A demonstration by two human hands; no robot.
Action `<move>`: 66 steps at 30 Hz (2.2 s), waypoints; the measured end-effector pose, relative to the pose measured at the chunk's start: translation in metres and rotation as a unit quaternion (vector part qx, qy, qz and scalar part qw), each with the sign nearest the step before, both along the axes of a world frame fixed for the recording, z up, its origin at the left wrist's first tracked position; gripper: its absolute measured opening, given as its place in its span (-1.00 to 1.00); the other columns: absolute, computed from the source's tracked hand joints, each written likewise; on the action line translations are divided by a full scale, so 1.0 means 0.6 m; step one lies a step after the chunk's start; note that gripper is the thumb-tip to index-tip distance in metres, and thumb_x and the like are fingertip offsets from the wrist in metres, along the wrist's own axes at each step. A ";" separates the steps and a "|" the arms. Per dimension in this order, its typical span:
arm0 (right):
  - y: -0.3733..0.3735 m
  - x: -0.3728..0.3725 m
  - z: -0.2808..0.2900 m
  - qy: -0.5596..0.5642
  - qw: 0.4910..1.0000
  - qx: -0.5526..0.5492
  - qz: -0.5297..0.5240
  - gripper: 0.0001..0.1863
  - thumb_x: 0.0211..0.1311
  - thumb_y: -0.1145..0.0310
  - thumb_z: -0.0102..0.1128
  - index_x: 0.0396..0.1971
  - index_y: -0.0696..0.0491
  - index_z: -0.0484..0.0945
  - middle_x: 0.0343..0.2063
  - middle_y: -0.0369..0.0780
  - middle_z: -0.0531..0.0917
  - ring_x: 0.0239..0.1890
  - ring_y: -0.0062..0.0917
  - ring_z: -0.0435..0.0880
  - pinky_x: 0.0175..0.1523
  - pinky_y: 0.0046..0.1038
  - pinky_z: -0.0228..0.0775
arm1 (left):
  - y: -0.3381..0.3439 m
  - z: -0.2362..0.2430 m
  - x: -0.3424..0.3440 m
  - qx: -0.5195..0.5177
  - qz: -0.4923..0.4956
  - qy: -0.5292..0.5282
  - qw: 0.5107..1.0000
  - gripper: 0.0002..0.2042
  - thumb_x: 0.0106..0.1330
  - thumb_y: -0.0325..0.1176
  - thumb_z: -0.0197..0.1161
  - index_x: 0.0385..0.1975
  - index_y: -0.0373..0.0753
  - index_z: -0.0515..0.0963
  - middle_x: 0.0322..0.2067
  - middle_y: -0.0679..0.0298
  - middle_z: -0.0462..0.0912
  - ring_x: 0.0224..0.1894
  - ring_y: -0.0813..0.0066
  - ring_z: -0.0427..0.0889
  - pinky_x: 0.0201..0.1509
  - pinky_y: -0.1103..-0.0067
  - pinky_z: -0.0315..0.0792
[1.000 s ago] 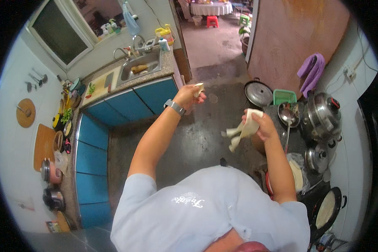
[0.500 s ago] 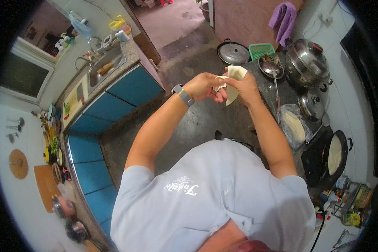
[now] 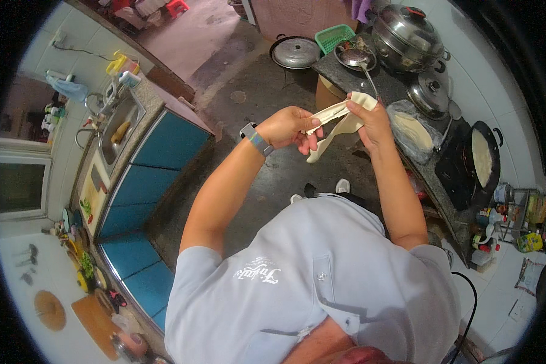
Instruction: The person stretches and tears flat dough sheets into strips, then drops them into a pot of boiling water. The person repeats this process multiple times, handling the dough by hand and placing the strips into the pot.
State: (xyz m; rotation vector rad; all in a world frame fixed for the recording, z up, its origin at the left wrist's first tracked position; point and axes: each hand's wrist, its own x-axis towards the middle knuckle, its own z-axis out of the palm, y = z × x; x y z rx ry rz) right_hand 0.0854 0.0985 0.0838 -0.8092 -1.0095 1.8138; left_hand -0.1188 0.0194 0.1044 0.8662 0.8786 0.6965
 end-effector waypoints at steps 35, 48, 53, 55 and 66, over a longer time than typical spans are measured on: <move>-0.172 0.585 -0.143 -0.024 0.950 -0.120 -0.287 -0.75 0.12 0.41 0.02 -0.24 0.24 0.46 -0.44 -0.19 0.57 -0.40 -0.53 0.56 -0.25 -0.52 0.40 | 0.464 0.033 0.811 0.383 -0.313 0.346 0.797 -0.71 0.24 -0.23 -0.03 -0.55 -0.32 0.46 -0.75 0.29 0.45 -0.78 0.57 0.38 -0.68 0.61 0.29; -0.212 0.642 -0.133 0.057 0.923 -0.159 -0.346 -0.68 0.17 0.37 -0.04 -0.15 0.28 0.41 -0.32 -0.12 0.57 -0.25 -0.40 0.57 -0.08 -0.41 0.37 | 0.537 -0.132 1.069 0.655 -0.185 0.466 0.566 -0.63 0.13 -0.08 0.07 -0.25 -0.28 0.49 -0.54 0.13 0.59 -0.49 0.24 0.59 -0.35 0.41 0.44; -0.167 0.627 -0.072 0.108 0.944 -0.109 -0.294 -0.60 0.22 0.32 -0.09 -0.05 0.32 0.32 -0.19 -0.06 0.53 -0.10 -0.36 0.51 0.05 -0.40 0.28 | 0.407 -0.043 0.901 0.376 -0.213 0.216 0.876 -0.61 0.26 -0.07 -0.06 -0.40 -0.32 0.53 -0.42 0.14 0.61 -0.38 0.42 0.59 -0.27 0.54 0.44; -0.138 0.606 -0.038 0.120 0.959 -0.052 -0.250 -0.57 0.25 0.30 -0.13 -0.01 0.32 0.27 -0.15 -0.04 0.51 -0.05 -0.35 0.48 0.10 -0.38 0.22 | 0.350 -0.059 0.790 0.314 -0.201 0.094 0.923 -0.54 0.32 -0.06 -0.17 -0.43 -0.37 0.52 -0.45 0.15 0.60 -0.40 0.48 0.57 -0.26 0.54 0.44; 0.007 0.409 0.062 0.143 0.964 0.005 -0.225 -0.54 0.27 0.26 -0.17 0.00 0.33 0.24 -0.07 0.02 0.44 0.01 -0.28 0.43 0.15 -0.30 0.18 | 0.174 -0.091 0.503 0.334 0.059 0.207 0.918 -0.78 0.11 -0.29 0.22 -0.48 -0.38 0.56 -0.75 0.29 0.46 -0.63 0.74 0.33 -0.59 0.63 0.27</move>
